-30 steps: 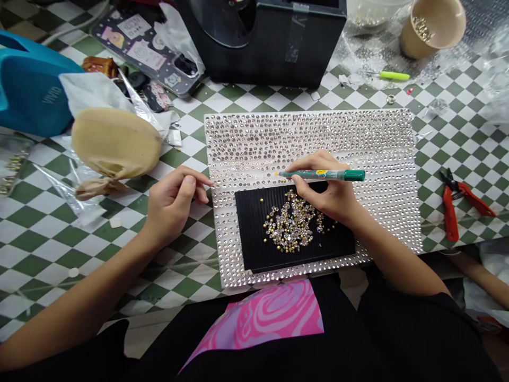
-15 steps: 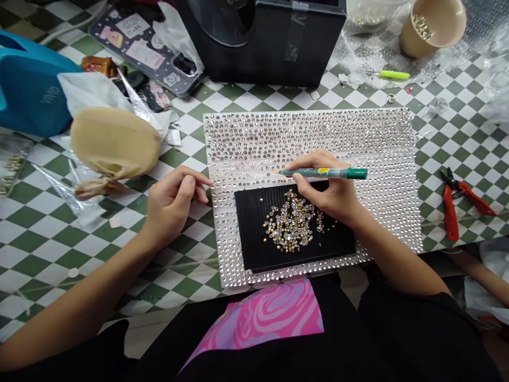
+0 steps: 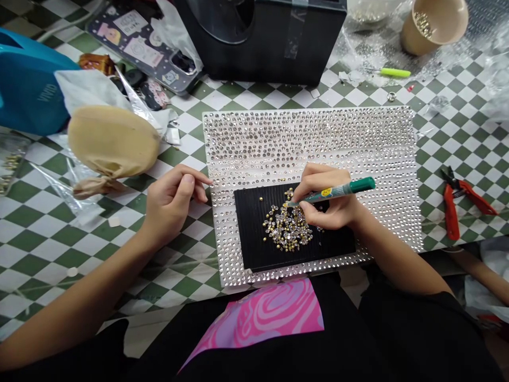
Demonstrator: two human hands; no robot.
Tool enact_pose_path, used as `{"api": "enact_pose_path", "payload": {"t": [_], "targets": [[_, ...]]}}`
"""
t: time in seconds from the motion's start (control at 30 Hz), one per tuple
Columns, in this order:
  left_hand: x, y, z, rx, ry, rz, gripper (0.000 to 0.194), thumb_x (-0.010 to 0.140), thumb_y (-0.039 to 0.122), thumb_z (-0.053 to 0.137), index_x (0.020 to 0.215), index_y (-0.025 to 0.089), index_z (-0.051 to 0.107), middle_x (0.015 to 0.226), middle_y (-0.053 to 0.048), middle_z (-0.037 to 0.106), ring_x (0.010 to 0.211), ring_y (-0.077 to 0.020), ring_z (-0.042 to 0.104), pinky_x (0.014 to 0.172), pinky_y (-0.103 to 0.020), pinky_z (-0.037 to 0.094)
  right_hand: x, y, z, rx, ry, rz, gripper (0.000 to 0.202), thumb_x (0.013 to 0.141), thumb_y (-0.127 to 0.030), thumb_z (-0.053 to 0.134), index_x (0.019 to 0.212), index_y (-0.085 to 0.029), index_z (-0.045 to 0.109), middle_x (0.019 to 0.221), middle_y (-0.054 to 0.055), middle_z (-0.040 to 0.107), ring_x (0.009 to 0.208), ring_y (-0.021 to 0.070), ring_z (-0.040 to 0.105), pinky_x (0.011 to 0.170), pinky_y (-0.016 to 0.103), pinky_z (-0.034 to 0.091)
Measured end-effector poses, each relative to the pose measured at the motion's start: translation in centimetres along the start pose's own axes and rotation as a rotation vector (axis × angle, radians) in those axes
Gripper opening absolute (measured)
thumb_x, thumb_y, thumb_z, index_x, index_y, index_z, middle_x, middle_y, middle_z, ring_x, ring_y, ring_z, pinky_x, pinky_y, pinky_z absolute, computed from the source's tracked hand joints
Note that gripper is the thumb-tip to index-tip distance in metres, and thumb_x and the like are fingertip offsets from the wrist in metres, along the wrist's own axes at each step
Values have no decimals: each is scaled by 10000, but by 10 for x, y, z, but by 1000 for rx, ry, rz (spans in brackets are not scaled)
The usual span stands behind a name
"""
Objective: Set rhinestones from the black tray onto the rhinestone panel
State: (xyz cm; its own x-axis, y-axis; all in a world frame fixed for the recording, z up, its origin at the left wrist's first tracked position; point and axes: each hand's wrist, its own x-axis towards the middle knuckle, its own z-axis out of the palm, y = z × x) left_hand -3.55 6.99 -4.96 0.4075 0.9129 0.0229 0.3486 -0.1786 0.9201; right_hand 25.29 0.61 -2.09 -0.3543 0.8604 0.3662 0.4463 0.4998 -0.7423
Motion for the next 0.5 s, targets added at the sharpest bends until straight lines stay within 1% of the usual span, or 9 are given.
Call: {"api": "enact_pose_path", "payload": {"t": [0.1,0.17,0.2,0.3,0.33,0.37,0.43,0.5], "targets": [[0,0,0,14,1,3,261,967,314,434,818,216,625,556,47,583,513,-76,552,550,-205,473,0,0,0,-26,-8,-61,185,664,-109,551,745,-240,654,586,-28,615,553,118,521,484,254,451],[0,0,0,14,1,2,263,963,316,435,813,217,627,553,49,582,510,-75,552,548,-203,474,-1,0,1,-17,8,-46,178,676,-111,559,750,-239,658,598,-25,621,550,116,518,474,255,439],[0,0,0,14,1,-1,264,962,316,435,810,216,627,552,48,581,510,-76,551,548,-203,475,-1,1,2,-19,46,-17,169,690,-115,569,755,-240,663,607,-22,625,552,117,517,477,263,433],[0,0,0,12,1,-12,256,956,292,430,812,215,627,554,45,581,514,-76,551,550,-201,475,-3,3,6,-99,263,106,144,747,-132,601,799,-244,677,687,-5,659,609,133,547,559,309,445],[0,0,0,11,1,-12,251,953,279,429,815,215,628,555,45,582,516,-74,551,551,-199,473,-3,3,7,-138,317,142,140,764,-136,608,818,-244,679,723,1,673,644,143,568,600,327,458],[0,0,0,11,4,-7,247,950,269,430,816,215,630,555,46,582,516,-72,550,549,-195,471,-3,4,8,-173,341,166,135,779,-142,611,833,-245,680,754,5,684,677,154,588,639,344,470],[0,0,0,12,5,1,242,948,261,432,821,215,633,557,48,584,517,-69,551,549,-191,468,-2,4,10,-215,311,189,125,798,-156,613,851,-247,680,789,5,697,722,168,613,680,363,491],[0,0,0,13,6,6,245,950,264,432,821,214,633,557,48,584,516,-69,552,548,-191,469,-1,4,10,-237,270,184,119,802,-163,617,855,-251,677,786,0,700,736,174,615,689,366,502]]}}
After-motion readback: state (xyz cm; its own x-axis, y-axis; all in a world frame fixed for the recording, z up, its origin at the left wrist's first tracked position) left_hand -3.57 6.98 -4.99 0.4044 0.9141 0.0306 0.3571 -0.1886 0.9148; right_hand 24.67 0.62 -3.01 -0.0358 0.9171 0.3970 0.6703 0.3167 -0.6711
